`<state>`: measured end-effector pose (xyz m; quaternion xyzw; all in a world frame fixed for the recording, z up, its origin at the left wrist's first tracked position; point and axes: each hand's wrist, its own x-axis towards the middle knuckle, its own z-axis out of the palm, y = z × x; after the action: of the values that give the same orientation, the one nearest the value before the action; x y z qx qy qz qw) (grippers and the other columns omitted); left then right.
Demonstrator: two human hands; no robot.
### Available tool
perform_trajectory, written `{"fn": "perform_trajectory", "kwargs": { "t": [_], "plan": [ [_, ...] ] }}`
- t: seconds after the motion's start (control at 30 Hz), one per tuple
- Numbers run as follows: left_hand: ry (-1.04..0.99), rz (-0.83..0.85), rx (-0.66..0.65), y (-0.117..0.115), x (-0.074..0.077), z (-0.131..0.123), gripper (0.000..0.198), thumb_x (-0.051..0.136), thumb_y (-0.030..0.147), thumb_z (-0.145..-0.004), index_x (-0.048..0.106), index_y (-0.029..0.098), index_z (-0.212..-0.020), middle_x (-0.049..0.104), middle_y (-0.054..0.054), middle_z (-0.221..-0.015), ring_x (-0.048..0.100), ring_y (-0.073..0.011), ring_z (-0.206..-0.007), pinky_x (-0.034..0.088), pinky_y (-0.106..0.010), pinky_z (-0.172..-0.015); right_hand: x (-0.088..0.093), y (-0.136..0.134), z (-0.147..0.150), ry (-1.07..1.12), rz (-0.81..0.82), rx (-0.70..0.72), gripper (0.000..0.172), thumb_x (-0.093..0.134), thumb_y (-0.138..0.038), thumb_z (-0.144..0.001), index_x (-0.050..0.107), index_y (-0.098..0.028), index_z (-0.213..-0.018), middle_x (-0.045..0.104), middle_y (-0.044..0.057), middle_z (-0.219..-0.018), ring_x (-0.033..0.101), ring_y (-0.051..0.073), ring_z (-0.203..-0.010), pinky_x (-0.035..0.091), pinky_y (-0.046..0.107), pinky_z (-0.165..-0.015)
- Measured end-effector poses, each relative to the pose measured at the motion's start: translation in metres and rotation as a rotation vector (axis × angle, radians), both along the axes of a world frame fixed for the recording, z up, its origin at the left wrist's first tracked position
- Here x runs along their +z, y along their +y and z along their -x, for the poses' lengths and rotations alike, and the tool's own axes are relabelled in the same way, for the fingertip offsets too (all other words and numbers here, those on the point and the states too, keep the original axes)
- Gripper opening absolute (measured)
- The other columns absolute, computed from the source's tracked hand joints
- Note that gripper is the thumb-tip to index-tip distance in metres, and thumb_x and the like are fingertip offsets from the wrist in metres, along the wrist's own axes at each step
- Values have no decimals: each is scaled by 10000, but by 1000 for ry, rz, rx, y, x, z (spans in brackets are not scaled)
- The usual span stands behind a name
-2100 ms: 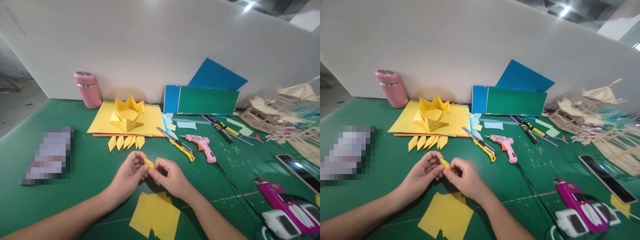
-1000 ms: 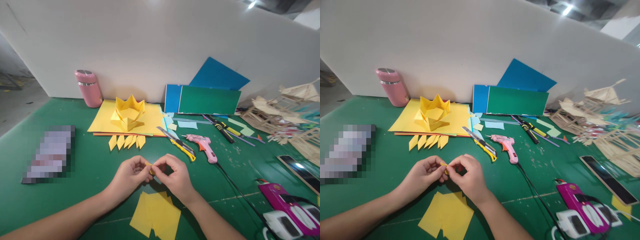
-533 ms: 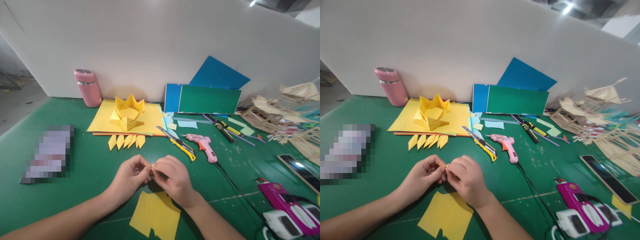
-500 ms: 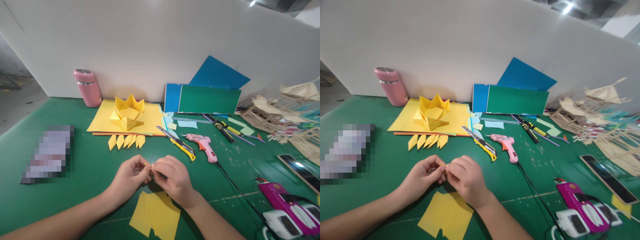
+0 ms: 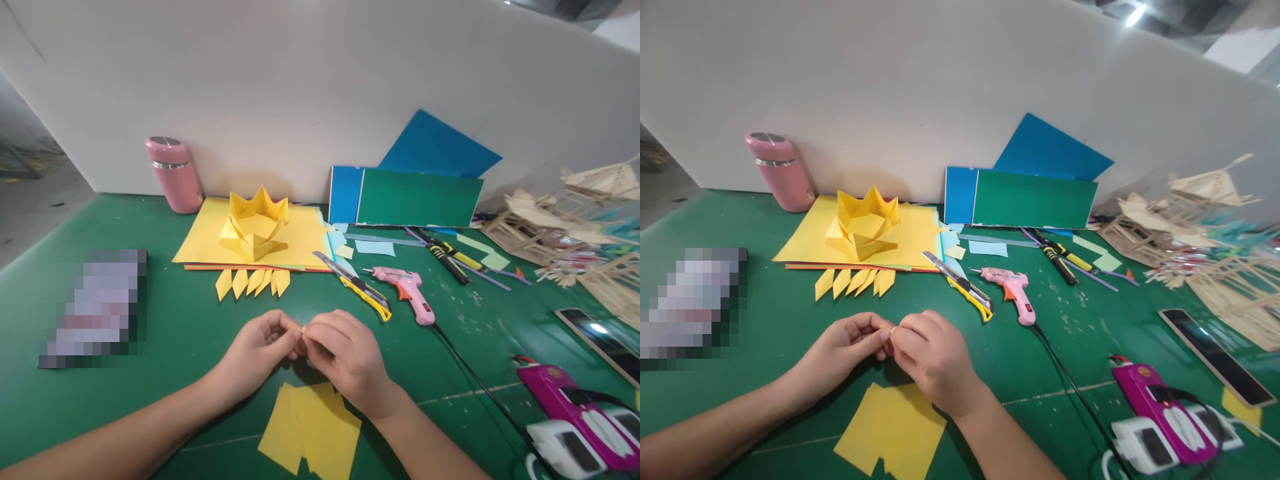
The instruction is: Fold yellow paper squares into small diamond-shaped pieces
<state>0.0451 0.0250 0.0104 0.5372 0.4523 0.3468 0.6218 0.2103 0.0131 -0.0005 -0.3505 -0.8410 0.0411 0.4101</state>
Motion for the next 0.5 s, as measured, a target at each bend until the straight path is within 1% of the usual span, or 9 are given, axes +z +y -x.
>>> {"fn": "perform_trajectory", "kwargs": {
  "t": [0.07, 0.13, 0.23, 0.3, 0.4, 0.5],
  "plan": [
    [-32, -14, 16, -1, -2, -1, 268, 658, 411, -693, 526, 185, -636, 582, 33, -571, 521, -111, -529, 448, -249, -555, 0, -1, 3, 76, 47, -8, 184, 499, -121, -900, 566, -188, -742, 637, 34, -716, 535, 145, -649, 420, 267, -600],
    [-46, -29, 41, -2, -5, -1, 265, 662, 401, -685, 509, 188, -650, 562, 43, -563, 504, -102, -511, 433, -238, -533, 2, -2, 5, 190, 134, -25, 146, 531, -132, -872, 575, -195, -747, 631, 16, -688, 556, 140, -642, 438, 264, -610],
    [4, -33, 59, -4, -8, -2, 246, 642, 397, -692, 514, 188, -681, 553, 45, -541, 515, -111, -511, 423, -240, -524, 3, -2, 8, 331, 285, -51, 123, 548, -150, -825, 589, -202, -722, 614, -5, -648, 564, 131, -606, 458, 256, -592],
    [42, -30, 64, -5, -9, -3, 244, 632, 403, -690, 514, 190, -679, 557, 41, -534, 525, -119, -513, 419, -243, -520, 4, -2, 8, 363, 356, -56, 129, 541, -153, -805, 594, -201, -698, 604, -8, -628, 560, 128, -583, 458, 250, -568],
    [73, -28, 62, -5, -8, -3, 247, 633, 409, -674, 529, 185, -673, 561, 35, -542, 526, -121, -518, 420, -245, -522, 3, -2, 7, 364, 399, -84, 144, 547, -148, -793, 589, -199, -666, 589, -14, -599, 546, 122, -557, 446, 240, -545],
    [79, -54, 59, -4, -9, -3, 237, 633, 398, -672, 548, 177, -679, 567, 29, -567, 521, -120, -531, 421, -244, -531, 2, -3, 7, 334, 363, -109, 150, 555, -144, -802, 583, -201, -666, 583, -16, -594, 537, 121, -555, 438, 241, -550]
  ]
}}
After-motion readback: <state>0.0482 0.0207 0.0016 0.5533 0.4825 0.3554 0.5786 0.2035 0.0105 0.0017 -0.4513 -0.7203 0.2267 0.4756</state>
